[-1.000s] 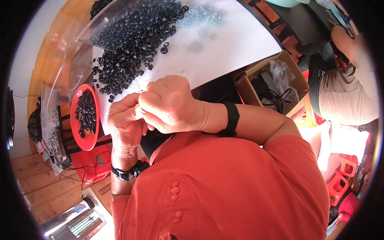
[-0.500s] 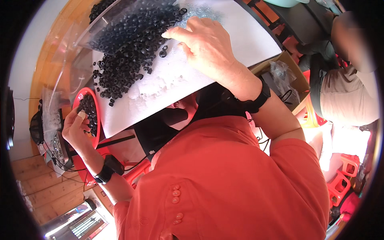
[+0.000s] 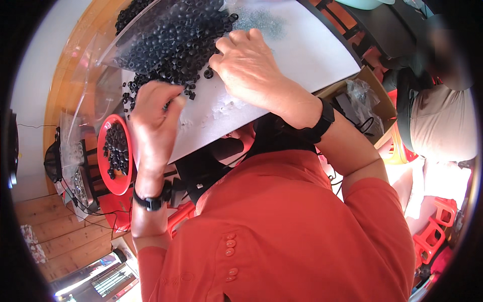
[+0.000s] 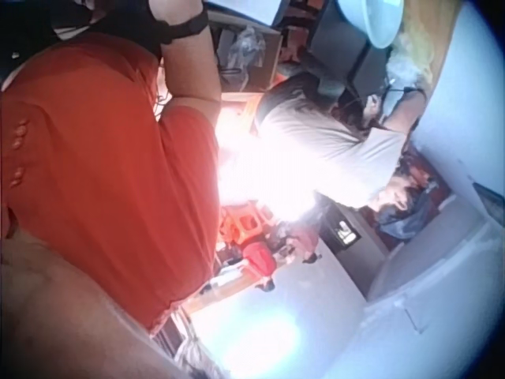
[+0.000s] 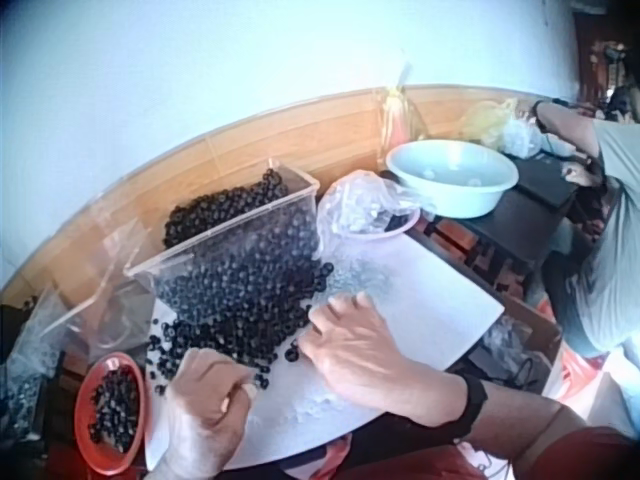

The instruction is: Sorting and assembling small black plastic components at a workstation.

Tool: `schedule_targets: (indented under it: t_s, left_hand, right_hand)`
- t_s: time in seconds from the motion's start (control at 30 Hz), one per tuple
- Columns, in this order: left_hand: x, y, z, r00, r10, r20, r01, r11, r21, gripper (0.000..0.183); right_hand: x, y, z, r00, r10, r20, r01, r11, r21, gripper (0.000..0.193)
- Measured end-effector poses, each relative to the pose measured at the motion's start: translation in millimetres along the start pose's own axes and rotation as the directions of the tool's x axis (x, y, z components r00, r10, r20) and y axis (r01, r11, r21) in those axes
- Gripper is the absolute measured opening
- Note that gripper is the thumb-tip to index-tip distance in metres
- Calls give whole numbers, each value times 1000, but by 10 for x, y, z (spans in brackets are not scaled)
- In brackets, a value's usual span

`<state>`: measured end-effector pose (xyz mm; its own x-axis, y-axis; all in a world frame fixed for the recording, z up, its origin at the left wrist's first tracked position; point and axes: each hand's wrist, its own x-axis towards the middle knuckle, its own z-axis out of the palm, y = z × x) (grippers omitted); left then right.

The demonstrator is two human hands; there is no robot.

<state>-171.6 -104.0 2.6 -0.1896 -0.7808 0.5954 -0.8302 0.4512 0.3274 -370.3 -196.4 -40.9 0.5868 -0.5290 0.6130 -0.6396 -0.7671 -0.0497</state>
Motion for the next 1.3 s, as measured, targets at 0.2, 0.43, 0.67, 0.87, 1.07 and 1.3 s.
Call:
schedule_targets:
  t_s: [0.2, 0.43, 0.67, 0.87, 1.07, 1.3]
  left_hand:
    - [330, -51, 418, 977, 122, 176, -153, 972, 176, 20]
    - [393, -56, 482, 957, 161, 243, -236, 916, 325, 19]
    - [193, 223, 406, 968, 111, 224, -167, 954, 249, 17]
    - [26, 245, 434, 986, -38, 160, 39, 999, 0, 14]
    - [-28, 306, 191, 727, -490, 480, 678, 408, -611, 20]
    - [-237, 295, 123, 705, -472, 529, 660, 165, -733, 25]
  right_hand:
    - [-50, 64, 35, 994, 38, -104, -20, 986, 167, 4]
    - [-26, 144, -44, 939, 220, -265, -89, 898, 430, 14]
    - [-42, 159, -83, 902, 214, -374, 45, 816, 576, 15]
    - [-112, 45, -173, 956, 235, -176, 9, 578, 816, 10]
    - [-229, -104, -312, 995, 95, 7, -60, 562, 825, 9]
    - [-188, -212, -328, 1000, 16, -18, 4, 610, 793, 10]
